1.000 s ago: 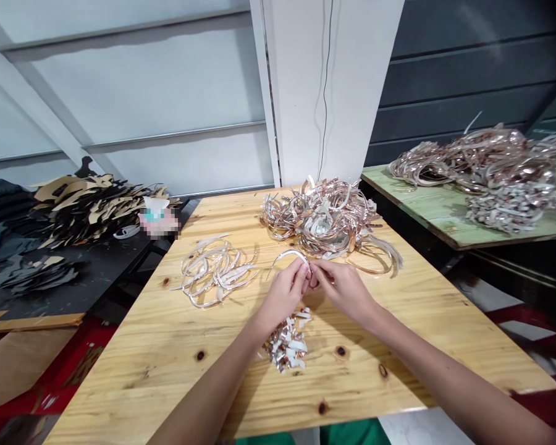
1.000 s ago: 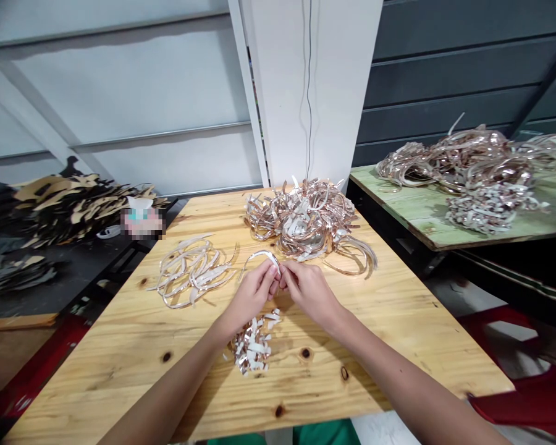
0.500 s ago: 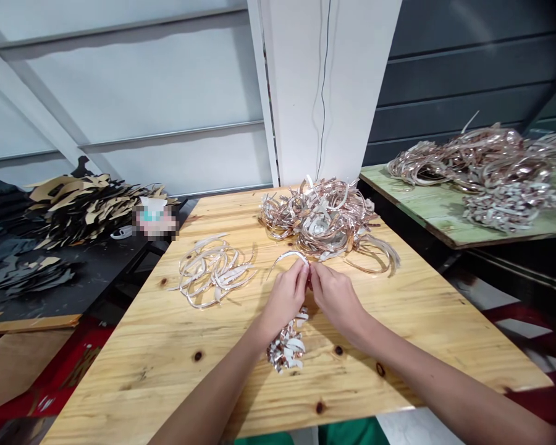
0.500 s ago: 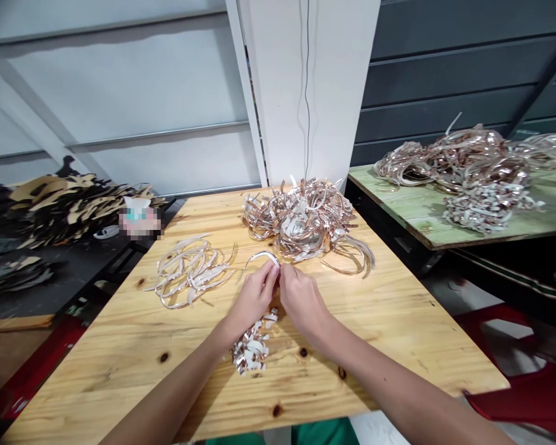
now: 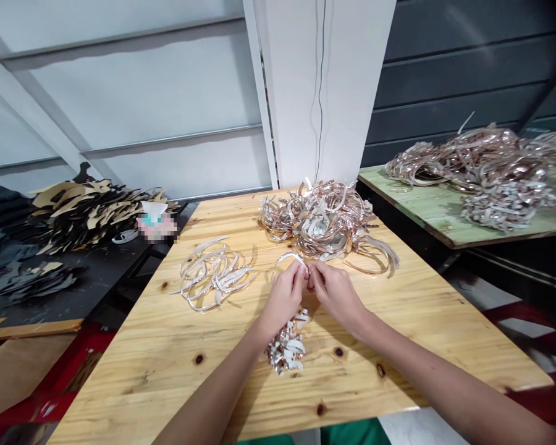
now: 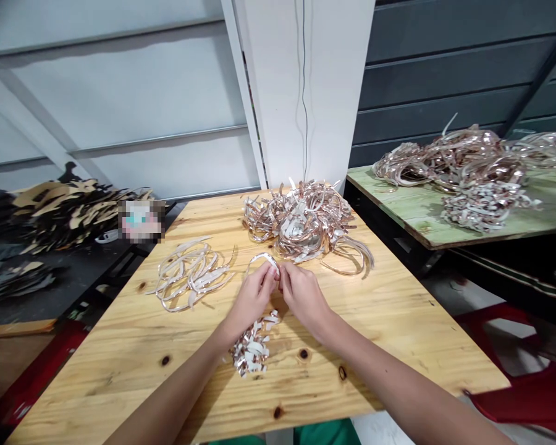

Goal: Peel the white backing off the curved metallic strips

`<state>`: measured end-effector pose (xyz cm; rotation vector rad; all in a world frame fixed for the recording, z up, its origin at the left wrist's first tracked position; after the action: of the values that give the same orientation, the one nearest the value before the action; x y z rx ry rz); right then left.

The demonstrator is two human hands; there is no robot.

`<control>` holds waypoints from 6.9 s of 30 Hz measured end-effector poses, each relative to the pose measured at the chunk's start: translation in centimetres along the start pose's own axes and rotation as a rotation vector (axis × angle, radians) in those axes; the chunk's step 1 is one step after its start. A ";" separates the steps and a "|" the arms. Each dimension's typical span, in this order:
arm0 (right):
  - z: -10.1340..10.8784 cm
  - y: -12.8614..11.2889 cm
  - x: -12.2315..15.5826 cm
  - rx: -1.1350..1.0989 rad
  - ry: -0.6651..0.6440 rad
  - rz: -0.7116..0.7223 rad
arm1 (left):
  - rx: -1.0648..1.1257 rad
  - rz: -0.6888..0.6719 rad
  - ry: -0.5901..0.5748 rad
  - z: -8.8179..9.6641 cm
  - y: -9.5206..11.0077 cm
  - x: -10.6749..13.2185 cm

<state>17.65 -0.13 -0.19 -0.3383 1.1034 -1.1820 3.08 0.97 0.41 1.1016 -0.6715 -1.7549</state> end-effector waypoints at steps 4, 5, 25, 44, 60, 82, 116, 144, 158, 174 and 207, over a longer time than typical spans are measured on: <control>0.5 0.0 -0.4 -0.095 -0.025 -0.013 | 0.026 0.018 0.005 0.1 -0.5 -0.1; 0.7 0.0 -0.5 -0.105 -0.039 -0.014 | 0.036 0.025 0.002 0.1 -0.7 -0.1; 0.0 -0.9 0.2 -0.097 0.093 -0.005 | 0.177 0.077 0.069 -0.7 0.0 0.2; 0.4 -0.7 -0.3 -0.382 0.091 -0.109 | 0.295 0.083 0.047 -0.2 -0.2 -0.2; 0.8 -0.2 -0.3 -0.211 0.141 0.040 | 0.177 0.068 0.084 0.2 0.0 0.1; 0.8 -0.2 -0.3 -0.086 0.175 0.181 | 0.222 0.095 0.150 -0.1 -0.2 -0.1; 0.4 0.1 -0.2 -0.076 0.117 0.126 | 0.207 0.092 0.152 0.3 0.1 -0.3; 1.4 -1.5 0.2 -0.308 -0.455 0.142 | 0.477 0.156 0.864 5.9 -2.7 -3.6; 1.3 -1.8 0.2 -0.257 -0.510 0.243 | 0.634 0.226 0.943 6.5 -4.7 -4.1; 1.9 2.6 -2.2 0.323 -0.017 0.049 | 0.584 0.223 0.841 5.1 -3.3 -3.4; 7.0 3.5 -4.4 -0.274 -0.335 -0.357 | -0.186 -0.157 -0.006 1.7 -0.8 -0.5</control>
<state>25.53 2.88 2.86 -0.9422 0.9296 -1.2274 1.28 1.73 0.76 1.0438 -0.4250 -1.9123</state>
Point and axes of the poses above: each hand's wrist, its own x-axis away from the middle knuckle, its own z-axis out of the back of the hand, y = z × x, the point moved 1 cm from there along -x, towards the middle knuckle, and after that the axes turned 12 degrees about y, right-handed, at the moved point
